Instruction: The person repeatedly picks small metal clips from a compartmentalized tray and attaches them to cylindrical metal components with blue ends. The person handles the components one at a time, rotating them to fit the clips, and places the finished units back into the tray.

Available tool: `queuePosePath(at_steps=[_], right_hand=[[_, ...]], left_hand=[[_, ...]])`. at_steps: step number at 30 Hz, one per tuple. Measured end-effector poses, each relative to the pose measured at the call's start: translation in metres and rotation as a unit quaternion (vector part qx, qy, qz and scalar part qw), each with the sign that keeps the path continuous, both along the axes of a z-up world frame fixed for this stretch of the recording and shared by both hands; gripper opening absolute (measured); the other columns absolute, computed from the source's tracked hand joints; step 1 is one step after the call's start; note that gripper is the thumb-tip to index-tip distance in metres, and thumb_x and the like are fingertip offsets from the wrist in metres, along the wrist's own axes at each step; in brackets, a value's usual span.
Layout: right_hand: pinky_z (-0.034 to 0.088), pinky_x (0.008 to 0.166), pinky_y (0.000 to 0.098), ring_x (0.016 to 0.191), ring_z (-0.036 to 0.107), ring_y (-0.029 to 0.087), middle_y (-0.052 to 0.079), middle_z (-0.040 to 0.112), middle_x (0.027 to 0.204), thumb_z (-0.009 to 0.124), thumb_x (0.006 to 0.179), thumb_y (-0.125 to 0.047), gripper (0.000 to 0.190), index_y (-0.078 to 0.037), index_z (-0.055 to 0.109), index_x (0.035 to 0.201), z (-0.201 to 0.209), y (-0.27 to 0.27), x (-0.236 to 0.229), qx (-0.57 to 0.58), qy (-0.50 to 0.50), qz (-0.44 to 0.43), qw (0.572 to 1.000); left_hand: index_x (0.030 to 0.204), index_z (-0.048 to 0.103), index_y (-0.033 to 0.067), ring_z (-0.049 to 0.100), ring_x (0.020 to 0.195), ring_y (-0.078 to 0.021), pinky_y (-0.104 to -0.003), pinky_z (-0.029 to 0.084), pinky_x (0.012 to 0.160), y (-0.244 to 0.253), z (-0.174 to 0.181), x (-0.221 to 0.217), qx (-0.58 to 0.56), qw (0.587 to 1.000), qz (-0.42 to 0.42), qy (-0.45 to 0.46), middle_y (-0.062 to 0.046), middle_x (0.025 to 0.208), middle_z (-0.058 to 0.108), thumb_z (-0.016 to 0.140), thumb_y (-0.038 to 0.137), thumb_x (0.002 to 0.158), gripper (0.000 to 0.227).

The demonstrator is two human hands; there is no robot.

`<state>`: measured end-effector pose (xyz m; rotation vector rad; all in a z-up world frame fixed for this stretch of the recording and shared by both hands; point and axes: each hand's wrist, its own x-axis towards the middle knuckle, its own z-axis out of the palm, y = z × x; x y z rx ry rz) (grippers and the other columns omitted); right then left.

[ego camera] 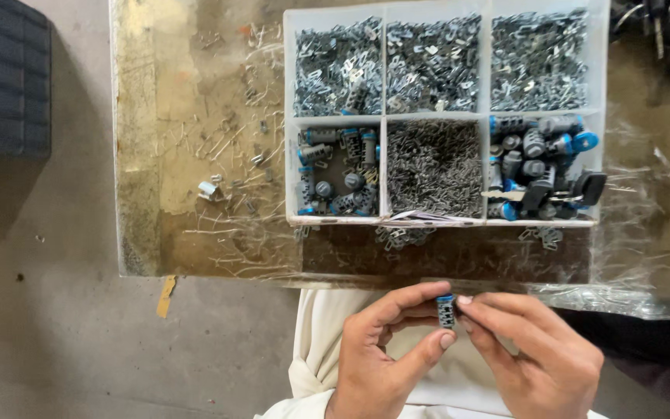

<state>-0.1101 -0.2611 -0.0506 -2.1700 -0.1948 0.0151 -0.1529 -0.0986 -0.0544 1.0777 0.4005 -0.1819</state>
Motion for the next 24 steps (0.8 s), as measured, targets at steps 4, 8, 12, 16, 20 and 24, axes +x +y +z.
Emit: queuePosePath(at_steps=[4, 8, 12, 16, 20, 24], right_hand=[[0.060, 0.079, 0.0268, 0.090, 0.077, 0.018, 0.013, 0.077, 0.097, 0.081, 0.078, -0.002, 0.020, 0.000, 0.076, 0.097, 0.008, 0.000, 0.003, 0.020, 0.018, 0.001, 1.000], [0.065, 0.081, 0.0248, 0.096, 0.077, 0.018, 0.013, 0.076, 0.105, 0.077, 0.083, 0.001, 0.016, 0.000, 0.074, 0.099, 0.013, 0.006, -0.001, 0.136, 0.063, -0.013, 0.989], [0.060, 0.073, 0.0208, 0.092, 0.075, 0.016, 0.012, 0.074, 0.103, 0.081, 0.081, 0.001, 0.019, -0.002, 0.075, 0.099, 0.005, 0.012, -0.002, 0.100, 0.007, 0.005, 0.995], [0.049, 0.055, 0.0182, 0.082, 0.073, 0.013, 0.013, 0.076, 0.106, 0.085, 0.076, 0.000, 0.022, -0.003, 0.077, 0.095, 0.000, 0.011, -0.007, 0.023, 0.000, -0.016, 1.000], [0.047, 0.054, 0.0173, 0.082, 0.072, 0.009, 0.010, 0.076, 0.107, 0.084, 0.079, -0.001, 0.020, -0.005, 0.077, 0.097, 0.000, 0.012, -0.009, 0.032, 0.013, -0.021, 0.999], [0.057, 0.072, 0.0200, 0.094, 0.074, 0.009, 0.008, 0.074, 0.109, 0.083, 0.083, -0.005, 0.020, -0.008, 0.076, 0.102, 0.003, 0.015, -0.008, 0.035, -0.009, 0.009, 0.999]], left_hand=[[0.136, 0.064, -0.0051, 0.071, 0.113, -0.0165, -0.031, 0.057, 0.103, 0.005, 0.004, -0.002, 0.028, 1.000, -0.012, -0.001, -0.011, 0.121, 0.075, 0.077, 0.002, 0.090, 0.048], [0.136, 0.065, -0.0046, 0.072, 0.115, -0.0172, -0.032, 0.057, 0.105, 0.008, 0.009, -0.001, 0.027, 1.000, -0.008, -0.011, -0.013, 0.124, 0.075, 0.076, 0.002, 0.092, 0.046], [0.134, 0.068, -0.0020, 0.073, 0.114, -0.0175, -0.032, 0.059, 0.102, 0.011, 0.011, -0.001, 0.080, 0.996, -0.019, -0.027, -0.012, 0.126, 0.076, 0.077, 0.002, 0.090, 0.045], [0.134, 0.069, 0.0008, 0.074, 0.113, -0.0181, -0.032, 0.059, 0.101, 0.016, 0.010, -0.002, 0.105, 0.993, -0.024, -0.044, -0.013, 0.125, 0.077, 0.077, 0.003, 0.090, 0.045], [0.135, 0.069, 0.0013, 0.074, 0.111, -0.0180, -0.032, 0.060, 0.100, 0.017, 0.009, -0.002, 0.094, 0.994, -0.027, -0.046, -0.014, 0.121, 0.077, 0.077, 0.003, 0.091, 0.044], [0.135, 0.069, 0.0021, 0.074, 0.110, -0.0170, -0.031, 0.059, 0.099, 0.021, 0.011, -0.003, 0.103, 0.993, -0.028, -0.042, -0.013, 0.121, 0.078, 0.077, 0.004, 0.091, 0.045]])
